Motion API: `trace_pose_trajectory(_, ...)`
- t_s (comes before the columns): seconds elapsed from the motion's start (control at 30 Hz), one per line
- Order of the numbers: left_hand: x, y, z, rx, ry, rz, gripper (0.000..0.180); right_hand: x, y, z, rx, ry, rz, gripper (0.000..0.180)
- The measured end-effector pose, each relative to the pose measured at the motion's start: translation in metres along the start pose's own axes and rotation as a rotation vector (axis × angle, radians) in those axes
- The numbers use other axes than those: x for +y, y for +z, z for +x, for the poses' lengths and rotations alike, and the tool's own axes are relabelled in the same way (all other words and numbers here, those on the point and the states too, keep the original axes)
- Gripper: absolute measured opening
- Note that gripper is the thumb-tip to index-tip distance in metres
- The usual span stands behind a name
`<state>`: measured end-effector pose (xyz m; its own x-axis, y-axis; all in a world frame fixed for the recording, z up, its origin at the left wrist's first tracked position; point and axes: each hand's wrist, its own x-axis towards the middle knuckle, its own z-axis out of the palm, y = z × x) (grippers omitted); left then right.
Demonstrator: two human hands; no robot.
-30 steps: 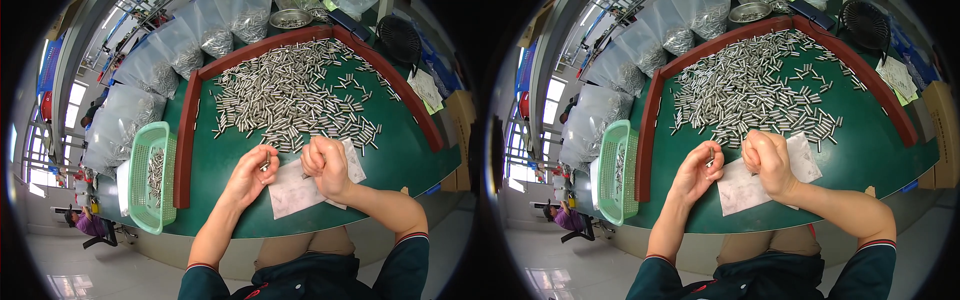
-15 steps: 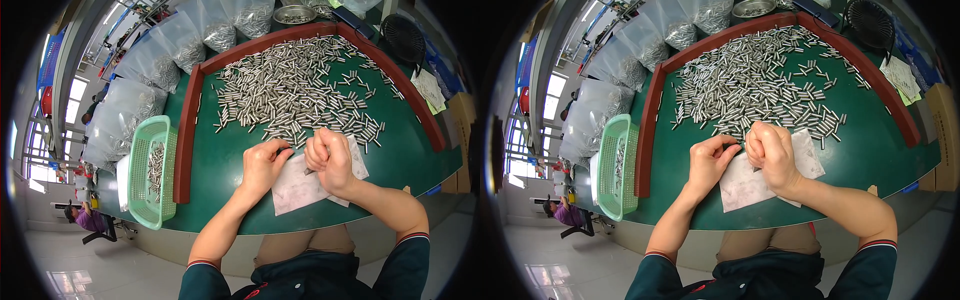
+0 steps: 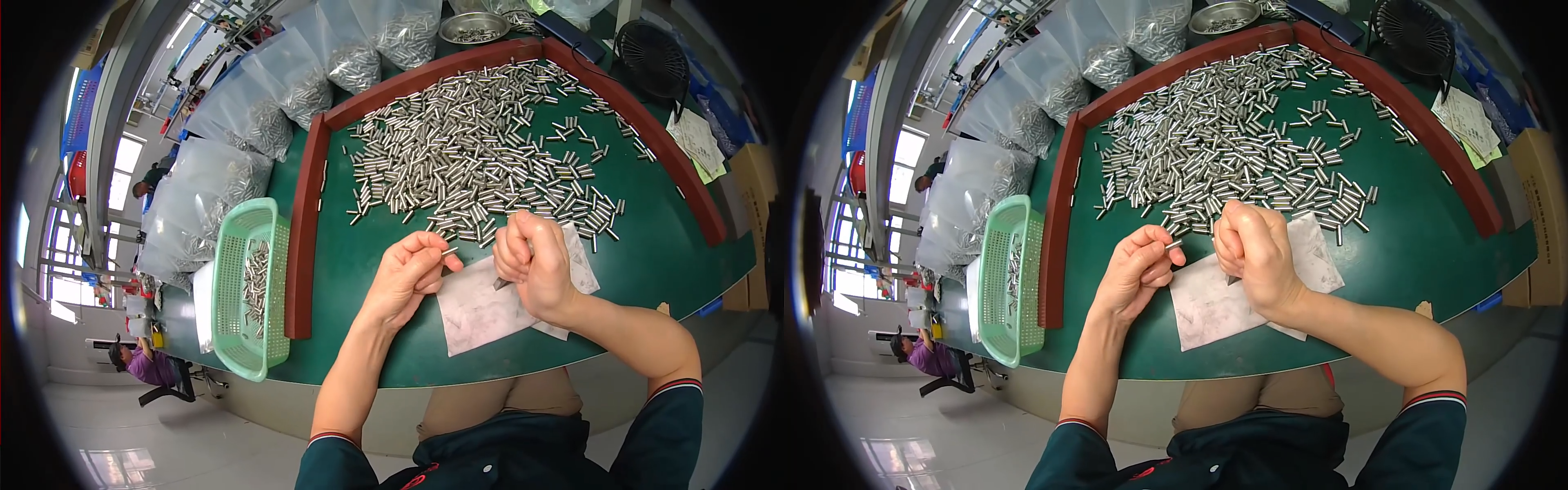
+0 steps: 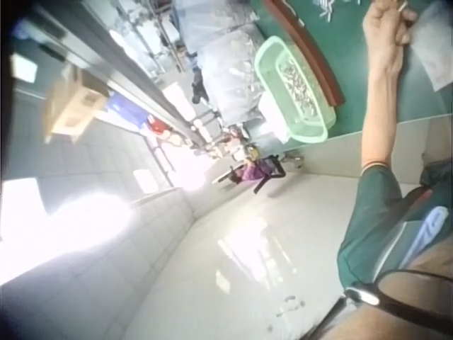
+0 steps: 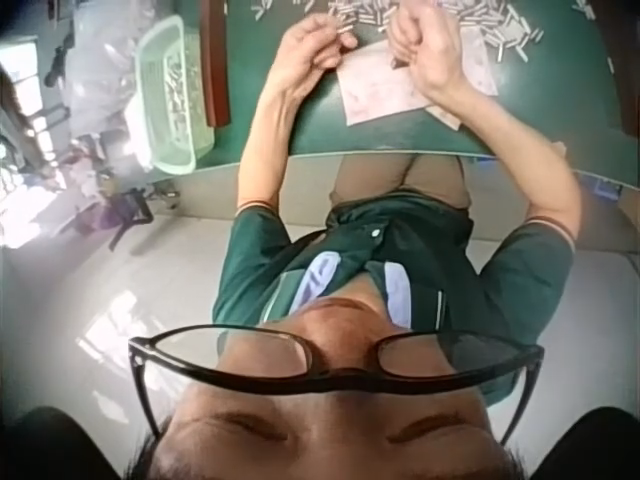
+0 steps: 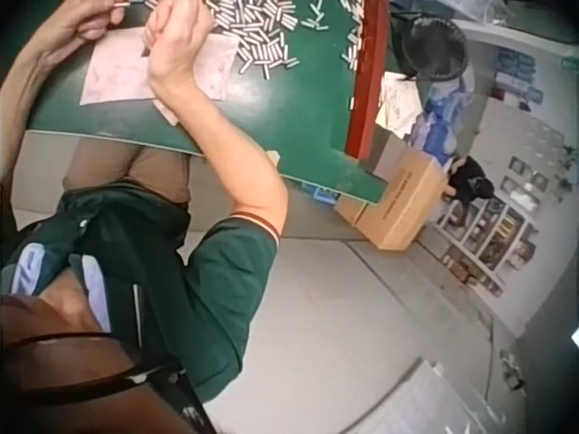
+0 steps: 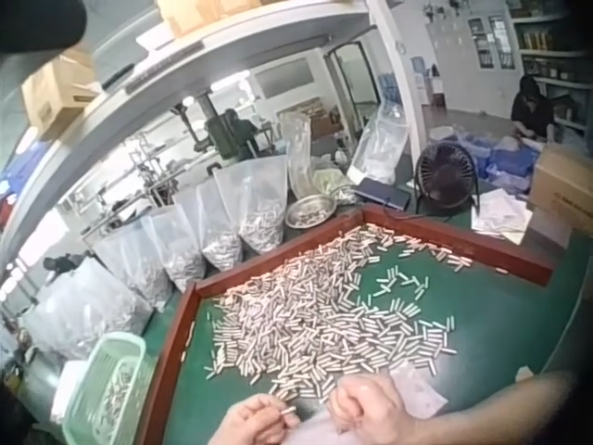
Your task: Inspecting and cleaning small cylindrical metal pins using a cloth and placing them in a basket.
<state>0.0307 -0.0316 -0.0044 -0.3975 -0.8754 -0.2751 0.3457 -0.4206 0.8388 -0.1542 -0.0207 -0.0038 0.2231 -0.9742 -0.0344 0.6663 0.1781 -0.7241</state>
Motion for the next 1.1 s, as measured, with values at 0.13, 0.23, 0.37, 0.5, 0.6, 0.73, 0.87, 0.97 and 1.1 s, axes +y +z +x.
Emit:
trace_pose_trajectory(0.13,-0.0035,0.0048,0.0022,0.023,-0.008,0.092,0.011,-0.0027,-0.0007,-0.0002,0.007,-0.002,-0.007,0.04)
trace_pose_trajectory(0.23,-0.0035,0.0026,-0.0002,0.043,-0.016,0.159,0.013,-0.0019,0.0012,0.001,0.003,-0.001,-0.006,0.04)
trace_pose_trajectory(0.37,-0.0046,-0.0003,0.0005,0.021,-0.038,0.158,0.015,-0.003,0.0011,0.0004,0.009,0.005,-0.002,0.039)
trace_pose_trajectory(0.5,-0.004,0.0001,0.001,0.013,-0.037,0.158,0.015,-0.0023,0.0003,0.0011,0.002,0.01,0.004,0.039)
trace_pose_trajectory(0.6,-0.0043,0.0004,0.001,0.009,-0.033,0.151,0.016,-0.0033,0.0015,0.0008,0.01,0.009,0.006,0.039)
trace_pose_trajectory(0.73,-0.002,0.0008,0.0011,0.013,-0.04,0.146,0.018,-0.0031,0.0017,0.0007,0.008,0.012,0.002,0.039)
trace_pose_trajectory(0.87,0.0013,0.0029,0.0013,0.033,-0.052,0.092,0.027,-0.0034,0.0012,0.0008,0.01,0.009,-0.002,0.039)
trace_pose_trajectory(0.97,0.0028,0.005,0.0,0.088,-0.014,0.082,0.035,-0.0033,0.0007,0.0008,0.011,0.01,-0.002,0.038)
trace_pose_trajectory(1.1,0.0041,-0.0038,0.0001,0.146,0.064,-0.03,0.039,-0.0027,0.0011,0.0003,0.002,0.016,0.004,0.038)
